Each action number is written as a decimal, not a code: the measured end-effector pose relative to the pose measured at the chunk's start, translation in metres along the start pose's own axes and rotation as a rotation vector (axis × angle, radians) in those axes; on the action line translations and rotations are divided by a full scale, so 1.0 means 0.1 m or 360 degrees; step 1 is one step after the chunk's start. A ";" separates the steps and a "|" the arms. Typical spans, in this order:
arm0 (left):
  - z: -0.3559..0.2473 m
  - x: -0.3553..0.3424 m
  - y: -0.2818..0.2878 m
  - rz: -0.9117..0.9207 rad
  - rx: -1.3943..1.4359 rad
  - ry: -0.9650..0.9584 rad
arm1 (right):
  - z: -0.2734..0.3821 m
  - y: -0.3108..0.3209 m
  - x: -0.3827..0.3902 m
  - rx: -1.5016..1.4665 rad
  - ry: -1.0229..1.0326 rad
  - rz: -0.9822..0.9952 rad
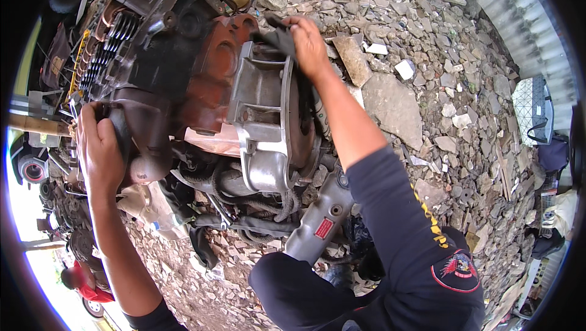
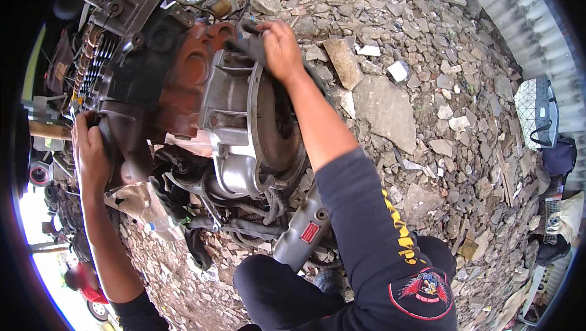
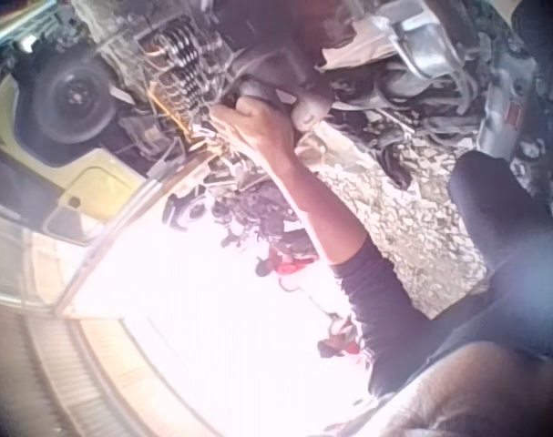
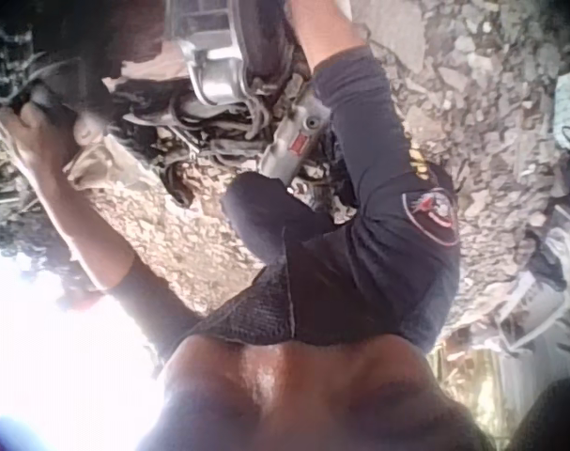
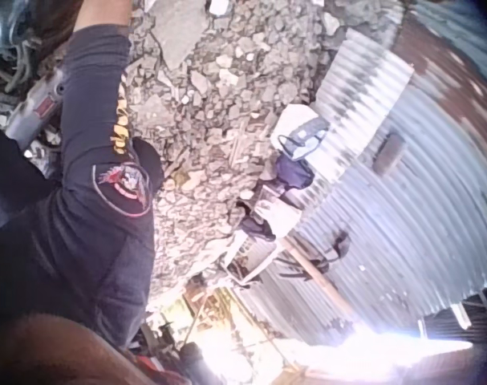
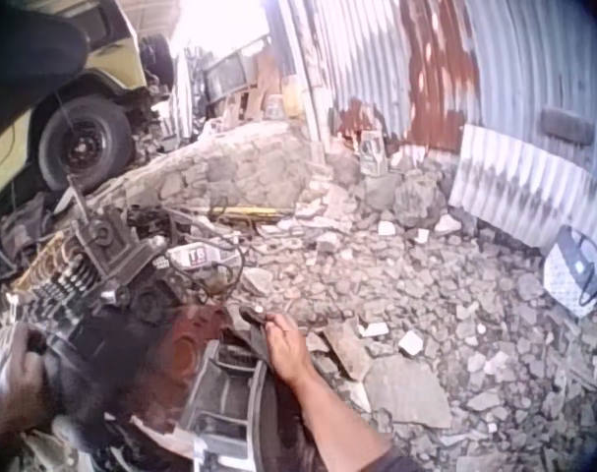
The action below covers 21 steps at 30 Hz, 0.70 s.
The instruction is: The person wipes the exterior of an engine component with a cloth and then pours liquid from a plastic bottle into a circular opening on the flywheel.
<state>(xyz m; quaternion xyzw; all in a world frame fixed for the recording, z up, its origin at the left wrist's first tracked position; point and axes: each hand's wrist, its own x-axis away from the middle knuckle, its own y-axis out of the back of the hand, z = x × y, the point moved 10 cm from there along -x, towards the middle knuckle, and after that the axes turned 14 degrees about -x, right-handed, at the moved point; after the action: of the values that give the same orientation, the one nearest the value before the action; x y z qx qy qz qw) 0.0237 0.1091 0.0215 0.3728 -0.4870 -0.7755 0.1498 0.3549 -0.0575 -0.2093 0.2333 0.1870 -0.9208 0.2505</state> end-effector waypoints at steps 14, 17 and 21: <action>-0.17 -0.07 0.06 -0.0058 -0.0033 -0.0038 | -0.27 0.10 -0.46 0.0622 -0.0559 0.0529; -0.21 -0.05 0.05 -0.0092 -0.0054 -0.0032 | -0.24 -0.11 -0.45 0.0894 -0.0674 0.0813; -0.14 0.00 0.06 -0.0082 -0.0061 0.0013 | 0.10 -0.34 -0.24 0.0643 -0.0401 0.1081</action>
<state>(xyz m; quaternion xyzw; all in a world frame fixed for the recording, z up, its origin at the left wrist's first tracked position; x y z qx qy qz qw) 0.0337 0.0972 0.0230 0.3853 -0.4617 -0.7868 0.1389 0.3511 -0.0258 -0.1811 0.2117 -0.1171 -0.8253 0.5102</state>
